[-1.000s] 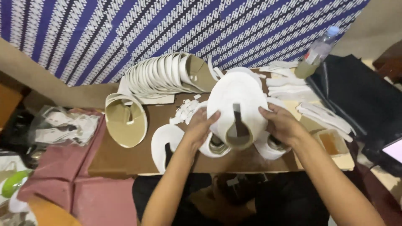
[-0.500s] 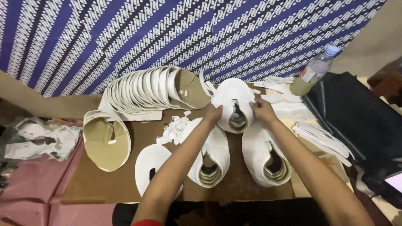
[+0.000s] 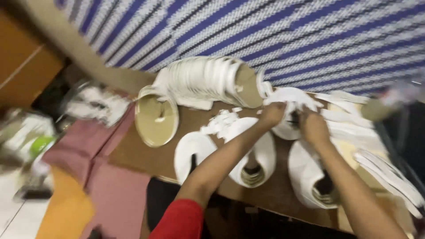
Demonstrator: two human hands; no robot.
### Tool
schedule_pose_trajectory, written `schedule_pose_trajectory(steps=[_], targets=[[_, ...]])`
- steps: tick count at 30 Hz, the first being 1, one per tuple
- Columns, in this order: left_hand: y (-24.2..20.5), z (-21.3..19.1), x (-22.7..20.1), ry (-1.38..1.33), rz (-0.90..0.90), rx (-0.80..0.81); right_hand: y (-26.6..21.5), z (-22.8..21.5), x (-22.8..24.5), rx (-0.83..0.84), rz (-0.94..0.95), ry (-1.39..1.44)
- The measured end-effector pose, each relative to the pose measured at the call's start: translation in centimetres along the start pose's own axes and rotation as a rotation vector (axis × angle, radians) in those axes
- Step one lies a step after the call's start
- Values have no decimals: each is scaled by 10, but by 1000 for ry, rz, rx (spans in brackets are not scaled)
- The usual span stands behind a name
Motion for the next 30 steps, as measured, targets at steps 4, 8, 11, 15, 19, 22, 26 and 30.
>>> schedule_pose_trajectory(steps=[4,8,11,15,19,22,26,30], targets=[[-147,-87,-63,257,273,-181,0,11,7,37,-149,-168],[-256,-180,-30,-169,282,-416,-39,-38,46,-97,-156,-3],[-309,-269,35,95,124,-862,-95,-83,108,-220,-223,91],[-322,-346,67,422,-111,-926,-179,-127,208,-137,-215,242],[-292,-363,89,7,-108,-822,-214,-120,237,-223,-358,259],[-291,-365,95,-22,-74,-1104,-216,-77,239,-87,-133,289],[-286,-336,149,-416,-147,-1329,-251,-8,285,56,-385,340],[-277,-331,152,-740,-71,-1353,-290,44,354,52,-824,157]])
Point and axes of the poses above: each hand's wrist, its own y-axis towards the middle knuckle, its own z-axis out of the palm, x = y × z, the point moved 8 cm from there along y, towards the middle knuckle, and after that the axes turned 4 degrees about x, right-handed, at the moved point
